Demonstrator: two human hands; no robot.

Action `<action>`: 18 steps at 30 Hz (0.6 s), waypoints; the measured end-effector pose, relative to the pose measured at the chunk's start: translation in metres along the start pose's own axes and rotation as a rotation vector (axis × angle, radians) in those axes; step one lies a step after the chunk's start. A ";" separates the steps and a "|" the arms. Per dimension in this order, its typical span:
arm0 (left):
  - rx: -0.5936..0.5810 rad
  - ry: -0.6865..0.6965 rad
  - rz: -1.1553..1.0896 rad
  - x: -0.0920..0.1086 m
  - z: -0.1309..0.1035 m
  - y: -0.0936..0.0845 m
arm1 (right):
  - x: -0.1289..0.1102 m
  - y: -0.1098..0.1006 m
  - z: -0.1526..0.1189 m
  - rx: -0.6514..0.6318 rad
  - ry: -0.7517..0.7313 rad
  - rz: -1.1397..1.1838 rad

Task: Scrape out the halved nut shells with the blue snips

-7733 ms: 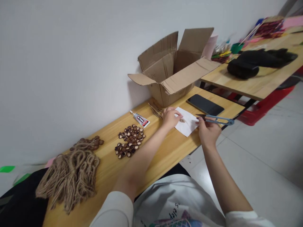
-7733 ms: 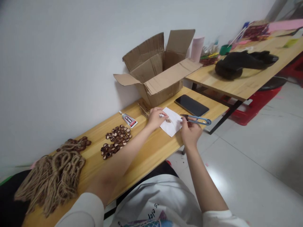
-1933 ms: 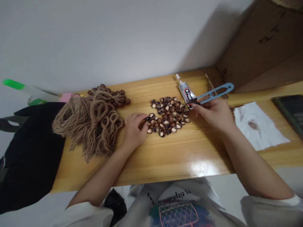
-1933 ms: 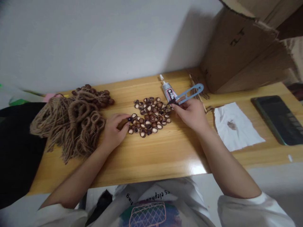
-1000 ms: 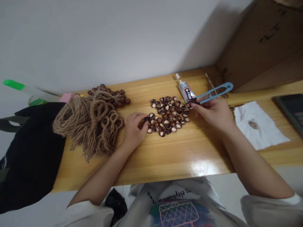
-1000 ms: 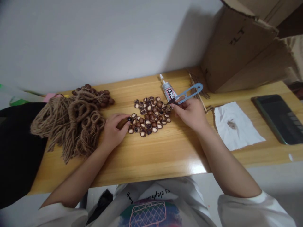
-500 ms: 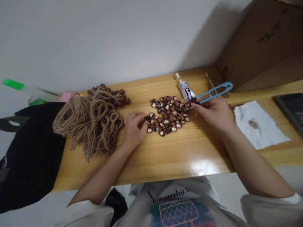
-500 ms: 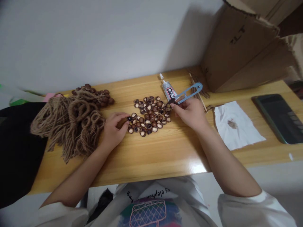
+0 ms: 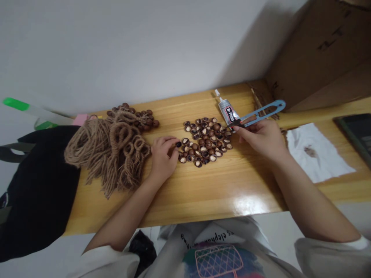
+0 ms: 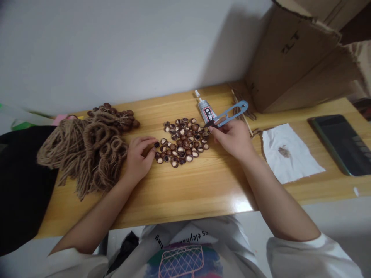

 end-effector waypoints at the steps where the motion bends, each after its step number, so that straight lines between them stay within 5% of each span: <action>1: -0.001 0.001 -0.002 0.000 0.000 0.000 | -0.001 0.000 0.000 -0.003 0.009 -0.001; 18: -0.023 -0.019 -0.005 -0.001 0.000 0.001 | -0.009 -0.001 -0.004 -0.056 0.116 0.005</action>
Point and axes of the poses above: each hand's wrist, its own z-axis towards the middle knuckle, its own y-axis out of the palm, x = y × z, the point moved 5 cm from there along z, towards the middle knuckle, and after that the axes turned 4 degrees about -y, right-handed, at the moved point
